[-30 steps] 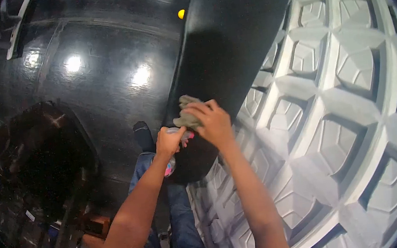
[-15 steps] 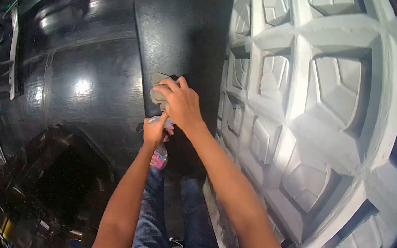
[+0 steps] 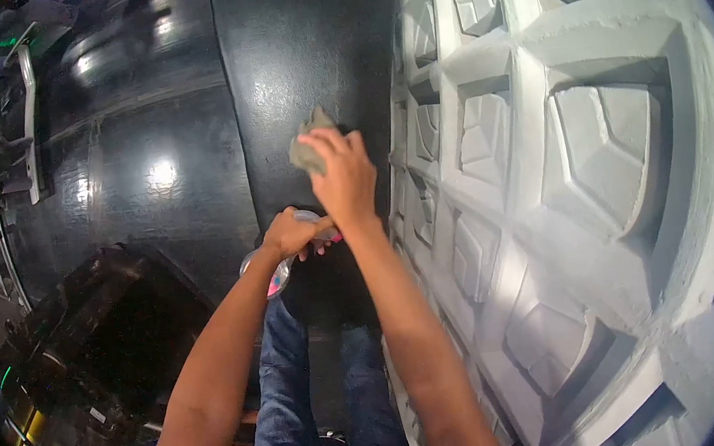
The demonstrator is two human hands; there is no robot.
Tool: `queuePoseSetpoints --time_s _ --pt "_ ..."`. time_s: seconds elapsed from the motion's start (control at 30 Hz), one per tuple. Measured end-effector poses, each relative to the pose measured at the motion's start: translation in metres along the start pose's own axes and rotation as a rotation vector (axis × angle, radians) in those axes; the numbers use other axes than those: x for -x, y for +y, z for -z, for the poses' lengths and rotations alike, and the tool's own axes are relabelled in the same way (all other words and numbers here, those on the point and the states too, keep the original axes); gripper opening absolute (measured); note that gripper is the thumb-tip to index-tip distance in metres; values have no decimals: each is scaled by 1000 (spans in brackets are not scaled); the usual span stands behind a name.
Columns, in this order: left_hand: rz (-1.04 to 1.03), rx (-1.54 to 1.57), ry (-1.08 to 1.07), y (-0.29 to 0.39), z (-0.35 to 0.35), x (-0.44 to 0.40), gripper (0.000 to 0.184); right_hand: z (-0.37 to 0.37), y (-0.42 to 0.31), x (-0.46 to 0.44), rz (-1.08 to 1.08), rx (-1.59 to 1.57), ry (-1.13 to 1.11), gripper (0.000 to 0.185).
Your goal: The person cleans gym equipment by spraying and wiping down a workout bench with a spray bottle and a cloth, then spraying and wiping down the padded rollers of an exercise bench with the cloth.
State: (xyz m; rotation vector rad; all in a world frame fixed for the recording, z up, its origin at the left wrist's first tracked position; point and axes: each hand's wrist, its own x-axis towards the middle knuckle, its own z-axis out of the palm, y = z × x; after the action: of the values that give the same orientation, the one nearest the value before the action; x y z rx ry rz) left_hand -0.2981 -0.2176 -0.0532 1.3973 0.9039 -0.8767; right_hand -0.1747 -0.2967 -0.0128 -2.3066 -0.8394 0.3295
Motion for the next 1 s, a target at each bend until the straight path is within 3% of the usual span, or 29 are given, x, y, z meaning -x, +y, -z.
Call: queuePoseSetpoints --time_s 0.17,0.33,0.53,0.73,0.87,1.0 --pt "-55 26 -30 10 7 16 42 7 -4 41 -106 -86 -173 55" --pt "-11 46 -42 9 5 15 37 31 40 46 -233 -8 140 48" --pt "8 -34 -4 3 4 9 37 21 44 -14 -257 -105 331 48" --pt "-3 -18 -38 18 7 21 38 14 39 30 -258 -52 325 49" --pt "28 -28 -44 11 8 16 35 7 42 104 -451 -155 280 43" --pt "-41 -9 -60 7 8 15 37 2 61 108 -547 -211 278 36"
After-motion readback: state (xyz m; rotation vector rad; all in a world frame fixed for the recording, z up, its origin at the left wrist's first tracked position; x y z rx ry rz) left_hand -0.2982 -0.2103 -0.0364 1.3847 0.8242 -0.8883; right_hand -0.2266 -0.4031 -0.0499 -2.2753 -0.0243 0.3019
